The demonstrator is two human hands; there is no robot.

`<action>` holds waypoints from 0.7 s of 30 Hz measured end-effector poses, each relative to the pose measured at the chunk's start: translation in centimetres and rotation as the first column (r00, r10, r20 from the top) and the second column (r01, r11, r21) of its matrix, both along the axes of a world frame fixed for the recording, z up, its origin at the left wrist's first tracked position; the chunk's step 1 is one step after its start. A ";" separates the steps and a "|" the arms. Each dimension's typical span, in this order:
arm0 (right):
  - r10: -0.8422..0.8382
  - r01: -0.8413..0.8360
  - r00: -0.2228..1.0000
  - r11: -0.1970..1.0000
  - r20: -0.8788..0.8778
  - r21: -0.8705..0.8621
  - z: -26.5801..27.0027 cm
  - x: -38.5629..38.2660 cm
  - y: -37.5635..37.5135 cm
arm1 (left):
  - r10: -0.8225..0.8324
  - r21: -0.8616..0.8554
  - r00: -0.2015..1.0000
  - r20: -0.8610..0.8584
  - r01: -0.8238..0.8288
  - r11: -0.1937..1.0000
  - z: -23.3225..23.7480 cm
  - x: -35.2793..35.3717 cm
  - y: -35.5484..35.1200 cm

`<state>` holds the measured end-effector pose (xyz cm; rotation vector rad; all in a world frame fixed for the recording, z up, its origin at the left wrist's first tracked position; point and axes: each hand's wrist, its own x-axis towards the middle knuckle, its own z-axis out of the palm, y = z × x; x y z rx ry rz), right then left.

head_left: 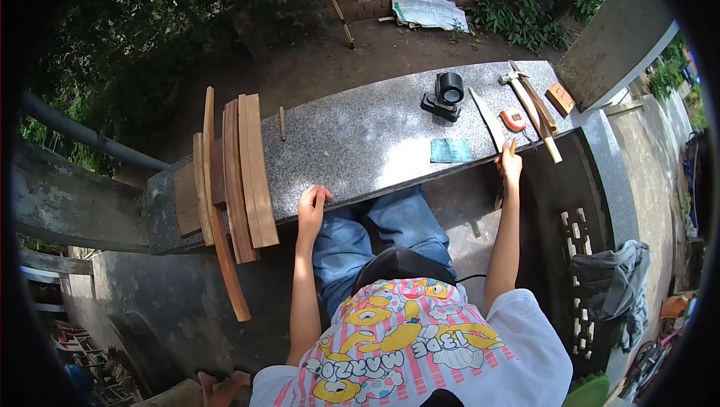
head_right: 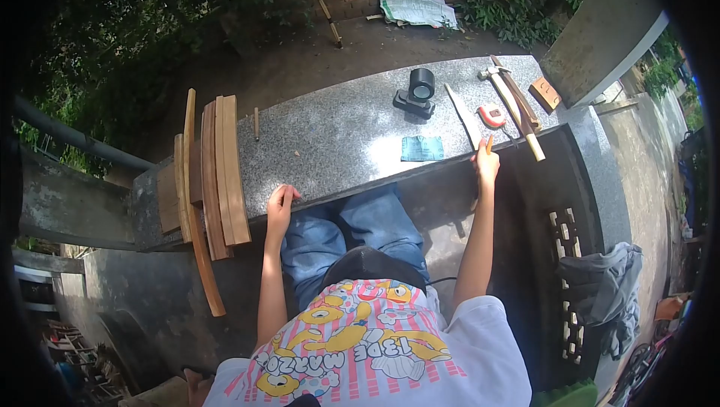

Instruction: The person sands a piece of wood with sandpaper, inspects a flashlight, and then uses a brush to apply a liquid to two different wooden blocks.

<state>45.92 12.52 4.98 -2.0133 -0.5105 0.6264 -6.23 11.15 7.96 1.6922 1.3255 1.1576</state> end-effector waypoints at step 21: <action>0.451 -0.437 0.891 0.883 -0.047 0.171 17.9 -8.9 -4.5 | 0.666 0.279 0.491 -0.561 -0.646 0.711 3.6 -13.8 -1.0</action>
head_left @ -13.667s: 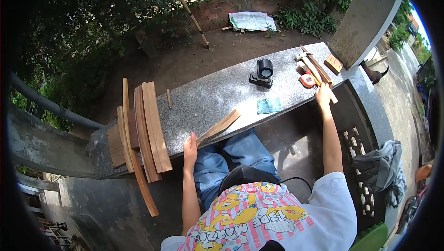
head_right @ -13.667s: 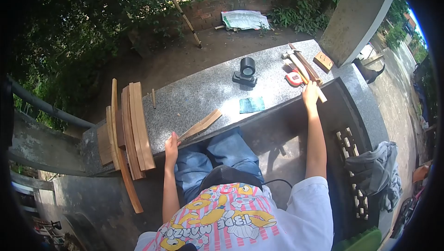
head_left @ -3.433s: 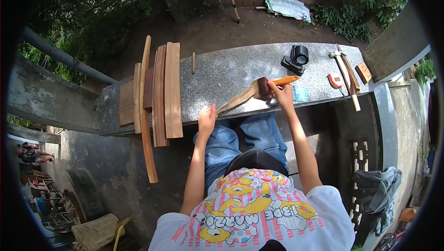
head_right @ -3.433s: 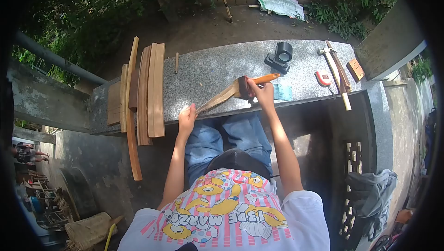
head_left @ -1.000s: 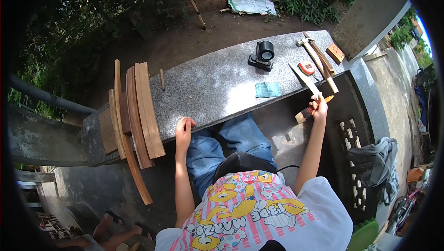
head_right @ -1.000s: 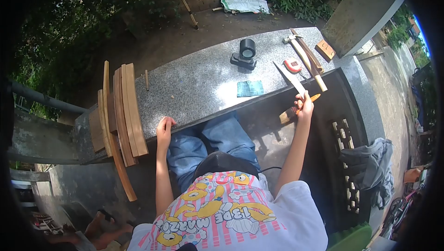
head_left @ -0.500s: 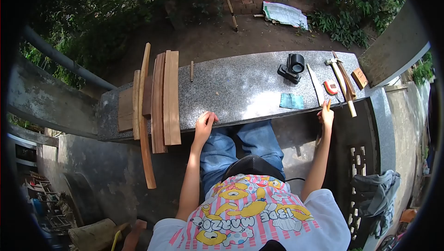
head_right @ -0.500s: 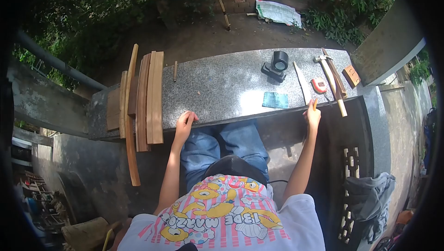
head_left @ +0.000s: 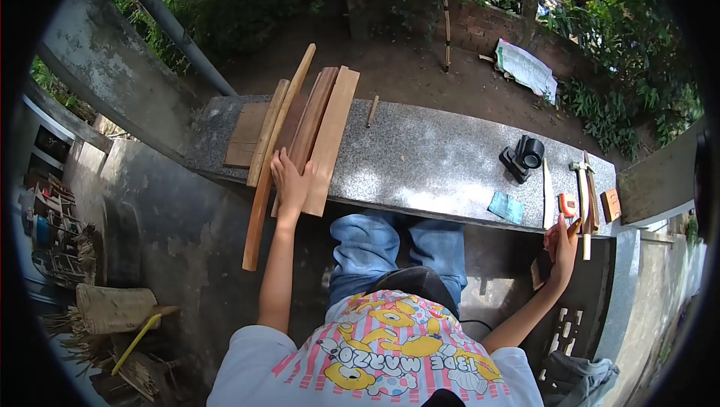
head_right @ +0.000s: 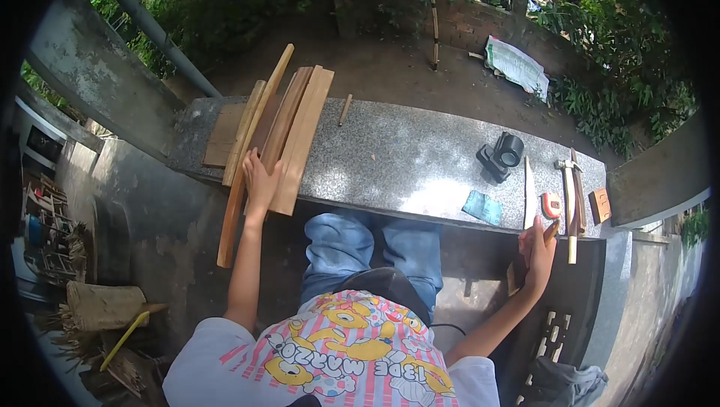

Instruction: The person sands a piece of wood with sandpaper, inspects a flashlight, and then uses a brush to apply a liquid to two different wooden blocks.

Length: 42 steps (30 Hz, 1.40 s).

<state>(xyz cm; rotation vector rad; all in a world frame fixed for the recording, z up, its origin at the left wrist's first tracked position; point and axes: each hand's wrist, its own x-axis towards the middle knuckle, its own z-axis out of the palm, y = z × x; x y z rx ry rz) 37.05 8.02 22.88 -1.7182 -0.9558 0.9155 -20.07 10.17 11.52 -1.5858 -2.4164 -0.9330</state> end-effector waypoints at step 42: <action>0.520 -0.483 0.852 0.825 -0.058 0.295 7.8 -8.5 0.0 | -0.629 0.328 0.715 0.306 0.541 0.774 2.5 13.7 -0.6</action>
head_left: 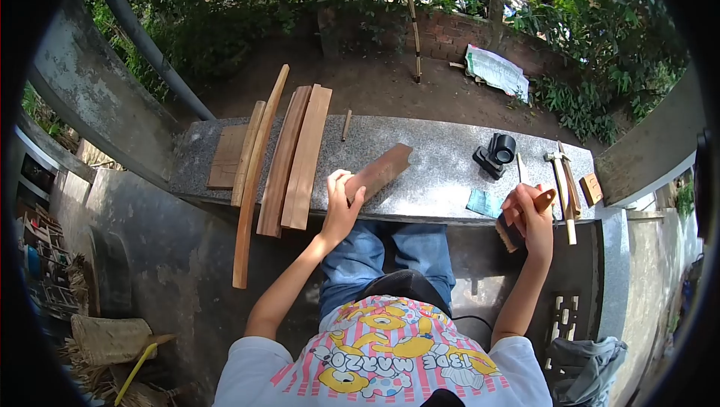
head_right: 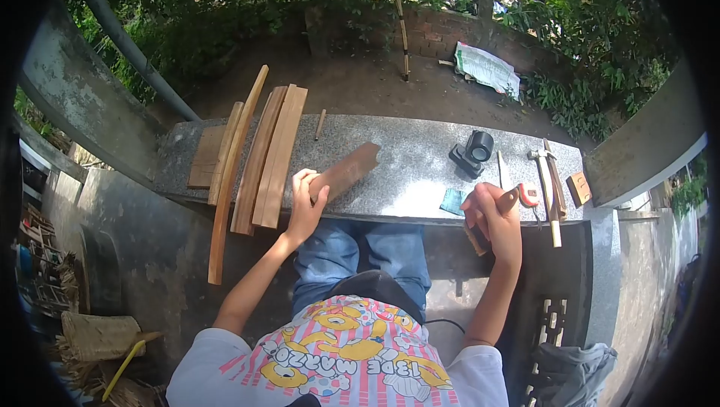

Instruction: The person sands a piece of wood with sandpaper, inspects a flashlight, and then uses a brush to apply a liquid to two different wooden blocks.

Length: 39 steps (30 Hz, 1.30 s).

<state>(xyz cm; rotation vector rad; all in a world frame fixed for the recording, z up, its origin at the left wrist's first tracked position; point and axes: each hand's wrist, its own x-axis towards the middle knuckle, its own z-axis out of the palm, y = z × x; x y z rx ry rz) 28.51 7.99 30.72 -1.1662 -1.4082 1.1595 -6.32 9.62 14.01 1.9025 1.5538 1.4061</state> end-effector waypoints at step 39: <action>0.645 -0.392 0.755 0.294 -0.122 -0.872 -16.5 -0.2 -8.7 | -0.350 -0.736 0.835 0.424 0.543 0.405 -5.0 1.1 -17.1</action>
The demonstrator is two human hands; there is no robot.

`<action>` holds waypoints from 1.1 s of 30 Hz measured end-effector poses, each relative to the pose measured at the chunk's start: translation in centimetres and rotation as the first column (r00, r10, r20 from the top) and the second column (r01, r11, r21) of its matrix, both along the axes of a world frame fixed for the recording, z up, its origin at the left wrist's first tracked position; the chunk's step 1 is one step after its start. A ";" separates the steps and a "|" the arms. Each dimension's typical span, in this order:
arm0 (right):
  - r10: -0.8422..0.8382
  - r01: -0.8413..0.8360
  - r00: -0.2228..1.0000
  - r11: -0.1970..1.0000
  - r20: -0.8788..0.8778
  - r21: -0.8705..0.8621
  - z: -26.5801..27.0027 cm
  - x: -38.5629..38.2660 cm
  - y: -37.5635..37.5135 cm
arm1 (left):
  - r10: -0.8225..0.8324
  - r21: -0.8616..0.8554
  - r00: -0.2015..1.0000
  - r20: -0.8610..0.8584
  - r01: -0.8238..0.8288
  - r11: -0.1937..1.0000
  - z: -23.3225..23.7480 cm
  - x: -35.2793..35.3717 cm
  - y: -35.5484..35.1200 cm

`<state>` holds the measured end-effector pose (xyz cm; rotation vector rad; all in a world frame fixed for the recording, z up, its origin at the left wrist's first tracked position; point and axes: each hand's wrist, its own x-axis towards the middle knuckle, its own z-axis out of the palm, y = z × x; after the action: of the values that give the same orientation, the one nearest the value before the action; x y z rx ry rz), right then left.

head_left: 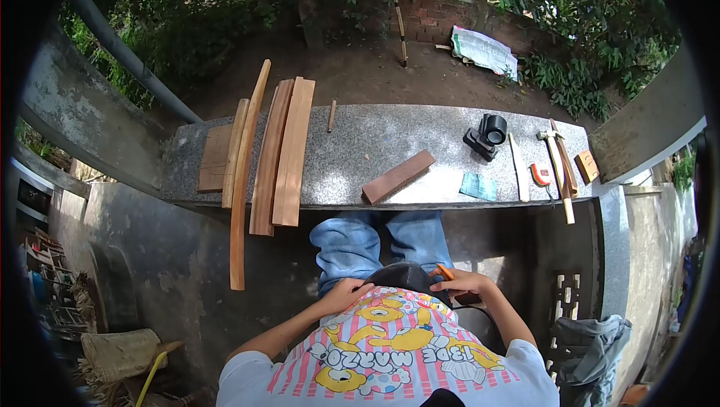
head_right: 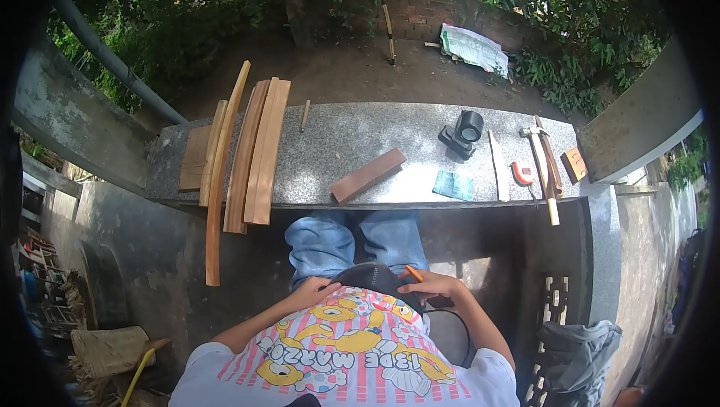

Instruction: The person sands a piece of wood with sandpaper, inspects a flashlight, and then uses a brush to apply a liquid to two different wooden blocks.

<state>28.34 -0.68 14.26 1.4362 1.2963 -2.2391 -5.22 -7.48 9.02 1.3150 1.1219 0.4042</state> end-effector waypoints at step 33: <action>-0.152 0.614 0.786 0.312 -0.600 0.725 8.5 -7.1 12.9 | 0.458 0.854 0.883 -0.105 -0.156 0.497 -0.7 0.3 17.4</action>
<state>21.21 12.18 22.80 1.7159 2.9881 -2.2423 -4.92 9.95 8.35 2.0707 1.5441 1.1472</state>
